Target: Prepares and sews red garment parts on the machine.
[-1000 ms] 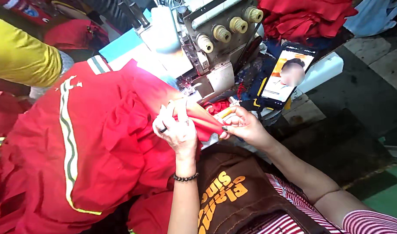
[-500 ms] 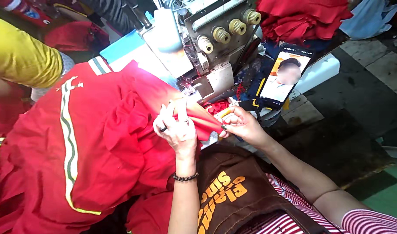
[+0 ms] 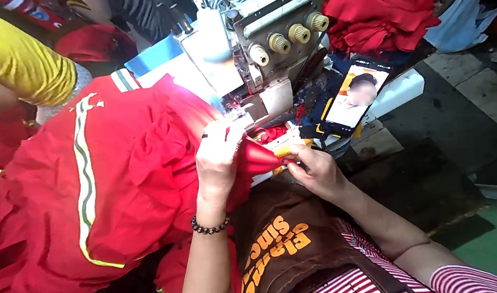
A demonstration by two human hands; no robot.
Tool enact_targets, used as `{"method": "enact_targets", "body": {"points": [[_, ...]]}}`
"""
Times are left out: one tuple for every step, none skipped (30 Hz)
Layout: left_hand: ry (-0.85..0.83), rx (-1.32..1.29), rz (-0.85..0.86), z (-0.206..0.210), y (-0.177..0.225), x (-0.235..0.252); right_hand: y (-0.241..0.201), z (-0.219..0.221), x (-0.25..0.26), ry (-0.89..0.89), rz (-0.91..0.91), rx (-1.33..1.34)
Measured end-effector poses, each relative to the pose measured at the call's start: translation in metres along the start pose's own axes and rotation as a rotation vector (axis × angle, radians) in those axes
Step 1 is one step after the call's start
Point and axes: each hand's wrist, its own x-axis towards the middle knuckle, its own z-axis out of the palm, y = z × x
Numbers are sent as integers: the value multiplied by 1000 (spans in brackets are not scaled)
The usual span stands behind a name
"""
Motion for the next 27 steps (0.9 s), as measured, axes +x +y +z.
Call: {"method": "enact_targets", "body": {"points": [[58,-52,-9,2,-1,-3,-2,1,0,27,-66,-90],[122,-109,-22,4,-1,-6,-3,2,0,43,-125,-166],[191,-166,-46,8,0,-10,-5,3,0,46,-172,-221],[258,-239,-85,12,1,-15,-7,5,0,38,-210,-255],[320,-330,-137,16,2,-19,-7,8,-1,32,-245,-269],[383,-430,-192,21,3,-22,-8,11,-2,29,-272,-273],[448,-530,-242,26,5,-25,-7,14,-3,20,-290,-269],[512,-609,-279,30,6,-27,-7,17,-4,12,-300,-262],[563,-674,-316,34,9,-28,-7,19,-5,9,-307,-258],[601,-726,-352,36,12,-28,-8,21,-5,8,-317,-256],[626,-774,-382,37,15,-28,-8,23,-6,8,-326,-257],[646,-806,-410,38,18,-28,-8,24,-6,7,-333,-261],[658,-820,-434,39,19,-28,-8,25,-6,8,-337,-265],[662,-825,-448,40,20,-28,-8,25,-5,9,-339,-270],[666,-829,-457,40,20,-28,-8,26,-5,12,-341,-272],[670,-828,-466,41,20,-28,-7,26,-5,11,-341,-273],[671,-827,-472,41,19,-28,-7,26,-5,8,-341,-275],[672,-827,-469,41,19,-28,-7,26,-5,5,-339,-278],[674,-830,-463,41,18,-28,-7,26,-5,5,-338,-278],[674,-837,-461,41,18,-28,-7,27,-5,3,-336,-279],[673,-837,-464,41,18,-28,-6,27,-6,4,-334,-277],[672,-837,-467,41,17,-28,-6,28,-6,6,-333,-274],[669,-841,-469,42,17,-28,-6,28,-5,9,-331,-270],[665,-848,-473,42,17,-29,-6,28,-5,10,-327,-264],[664,-855,-478,42,17,-29,-6,28,-5,7,-322,-256],[664,-862,-480,42,17,-29,-6,28,-5,6,-316,-252],[661,-861,-480,42,16,-29,-6,28,-5,1,-310,-251]]}}
